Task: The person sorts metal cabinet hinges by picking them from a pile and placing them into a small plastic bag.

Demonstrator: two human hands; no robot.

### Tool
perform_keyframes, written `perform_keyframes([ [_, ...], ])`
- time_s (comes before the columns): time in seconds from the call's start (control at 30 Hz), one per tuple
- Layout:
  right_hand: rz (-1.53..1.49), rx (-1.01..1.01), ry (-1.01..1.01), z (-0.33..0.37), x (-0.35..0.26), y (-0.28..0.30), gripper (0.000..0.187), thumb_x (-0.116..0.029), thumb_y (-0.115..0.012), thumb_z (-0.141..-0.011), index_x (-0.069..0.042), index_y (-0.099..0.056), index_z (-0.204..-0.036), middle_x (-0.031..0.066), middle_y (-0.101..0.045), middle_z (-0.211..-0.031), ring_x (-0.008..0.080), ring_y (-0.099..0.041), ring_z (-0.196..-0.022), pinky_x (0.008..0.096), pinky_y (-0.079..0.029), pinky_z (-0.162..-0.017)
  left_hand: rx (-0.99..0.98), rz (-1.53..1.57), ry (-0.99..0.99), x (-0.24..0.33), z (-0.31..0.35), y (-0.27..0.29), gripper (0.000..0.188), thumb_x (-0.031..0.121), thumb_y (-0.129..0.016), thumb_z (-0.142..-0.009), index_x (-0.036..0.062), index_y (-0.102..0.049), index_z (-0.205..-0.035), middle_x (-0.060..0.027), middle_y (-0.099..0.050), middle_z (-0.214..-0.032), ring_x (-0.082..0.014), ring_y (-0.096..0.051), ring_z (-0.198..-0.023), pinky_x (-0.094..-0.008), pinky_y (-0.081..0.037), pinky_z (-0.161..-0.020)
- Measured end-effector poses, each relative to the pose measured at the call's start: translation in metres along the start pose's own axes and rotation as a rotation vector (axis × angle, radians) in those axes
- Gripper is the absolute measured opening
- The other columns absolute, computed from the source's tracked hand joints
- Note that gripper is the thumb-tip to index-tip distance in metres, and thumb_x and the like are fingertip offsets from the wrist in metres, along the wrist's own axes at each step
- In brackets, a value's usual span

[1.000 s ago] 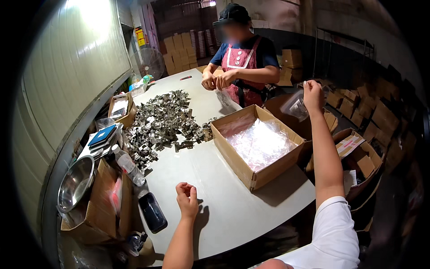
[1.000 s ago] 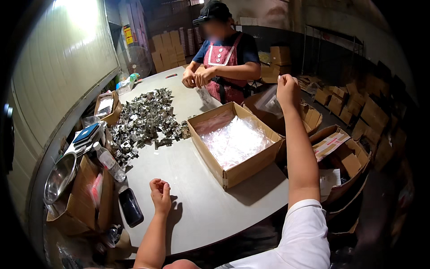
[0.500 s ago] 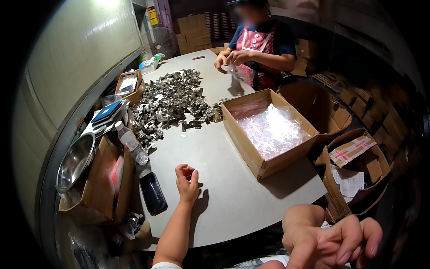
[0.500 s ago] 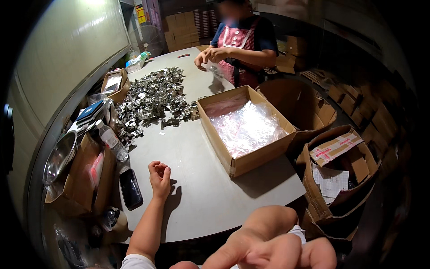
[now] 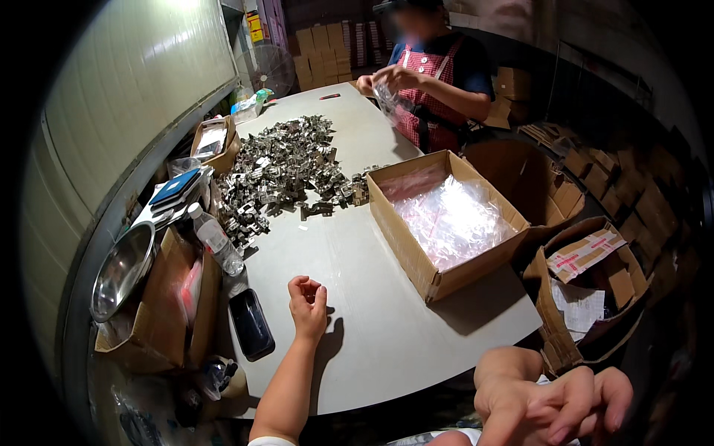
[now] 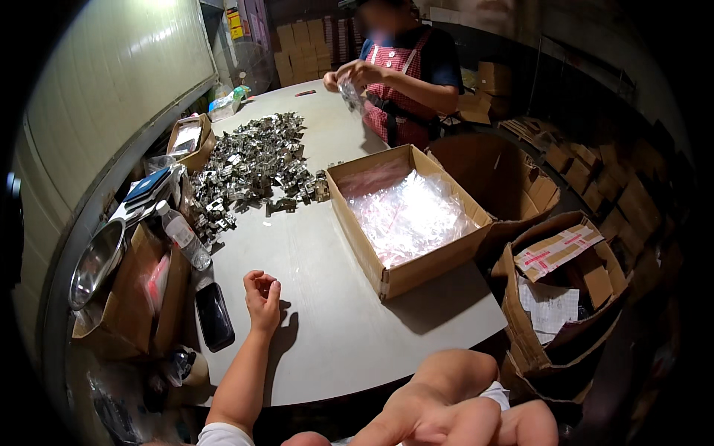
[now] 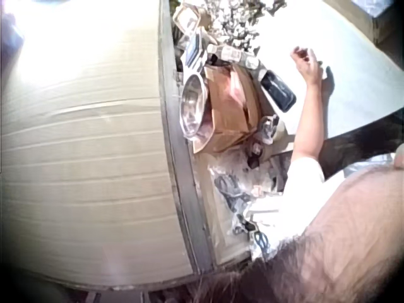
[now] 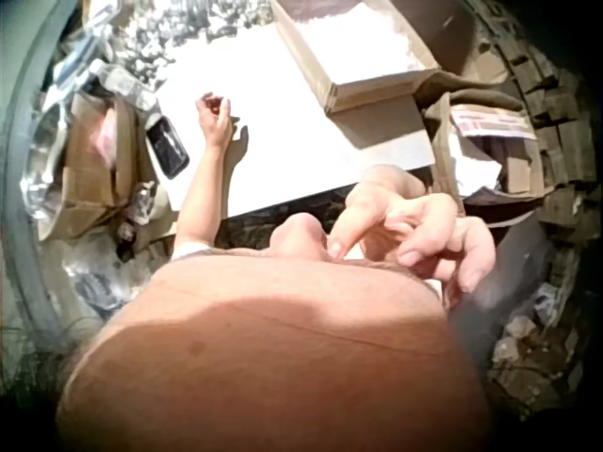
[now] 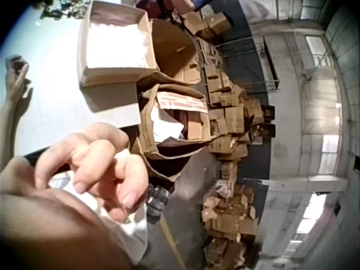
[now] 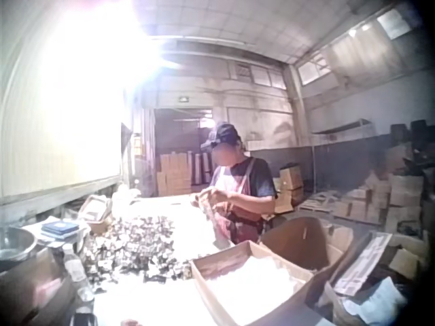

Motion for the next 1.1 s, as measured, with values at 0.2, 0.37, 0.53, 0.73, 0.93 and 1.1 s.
perform_keyframes([
  [0.2, 0.283, -0.266, -0.036, -0.044, 0.025, 0.076, 0.038, -0.023, -0.062, -0.091, -0.01, -0.045, -0.123, 0.008, -0.053, -0.113, 0.0223, -0.053, -0.103, 0.0481, -0.051, -0.073, -0.005, 0.007, 0.006, -0.006, 0.001, 0.003, 0.032, 0.003, -0.059, -0.089, 0.0029, -0.041, -0.115, -0.0042, -0.056, -0.09, -0.0084, -0.054, -0.072, -0.0226, -0.046, -0.063],
  [0.37, 1.781, -0.381, -0.811, -0.109, 0.094, 0.257, 0.049, -0.042, -0.062, -0.087, 0.0, -0.059, -0.112, 0.0191, -0.064, -0.107, 0.0321, -0.062, -0.101, 0.0397, -0.049, -0.086, -0.011, 0.019, -0.004, -0.002, -0.003, -0.005, 0.031, 0.003, -0.059, -0.088, 0.0021, -0.041, -0.114, -0.0045, -0.057, -0.088, -0.0084, -0.054, -0.071, -0.0224, -0.046, -0.062],
  [0.53, 2.303, -1.032, -1.786, -0.091, 0.117, 0.297, 0.059, -0.053, -0.073, -0.074, -0.015, -0.066, -0.118, 0.0095, -0.062, -0.124, 0.0257, -0.056, -0.118, 0.0466, -0.036, -0.096, 0.029, 0.008, -0.013, -0.009, -0.002, 0.005, 0.031, 0.003, -0.059, -0.088, 0.002, -0.042, -0.113, -0.0045, -0.058, -0.085, -0.0095, -0.055, -0.069, -0.0234, -0.046, -0.064],
  [0.73, 2.413, -0.838, -1.536, -0.081, 0.112, 0.343, 0.033, -0.025, -0.071, -0.076, -0.008, -0.07, -0.105, 0.0117, -0.068, -0.112, 0.0283, -0.065, -0.103, 0.0459, -0.042, -0.094, -0.016, 0.065, 0.027, -0.007, -0.001, -0.002, 0.031, 0.003, -0.059, -0.088, 0.0035, -0.042, -0.114, -0.0044, -0.058, -0.083, -0.0101, -0.055, -0.072, -0.0239, -0.046, -0.066],
  [0.93, 2.354, -0.853, -1.504, -0.078, 0.119, 0.327, 0.033, -0.024, -0.065, -0.076, -0.004, -0.071, -0.102, 0.0174, -0.069, -0.103, 0.031, -0.065, -0.101, 0.0417, -0.052, -0.084, 0.023, 0.04, -0.011, -0.006, -0.002, 0.005, 0.029, 0.006, -0.06, -0.088, 0.0011, -0.044, -0.111, -0.005, -0.058, -0.077, -0.0109, -0.054, -0.065, -0.0253, -0.045, -0.059],
  [1.1, 2.527, -0.62, -1.206, -0.083, 0.116, 0.354, 0.023, -0.012, -0.067, -0.075, -0.004, -0.071, -0.097, 0.0158, -0.069, -0.104, 0.0312, -0.067, -0.096, 0.0407, -0.054, -0.078, 0.027, -0.047, -0.021, 0.002, -0.002, 0.002, 0.025, 0.008, -0.063, -0.086, 0.0022, -0.049, -0.106, -0.0059, -0.059, -0.071, -0.0147, -0.056, -0.061, -0.0289, -0.047, -0.058],
])
Point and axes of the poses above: each hand's wrist, its own z-axis away from the middle knuckle, its own y-axis out of the back of the hand, x = y × z, the point moved 1 cm from there along -z, towards the middle knuckle
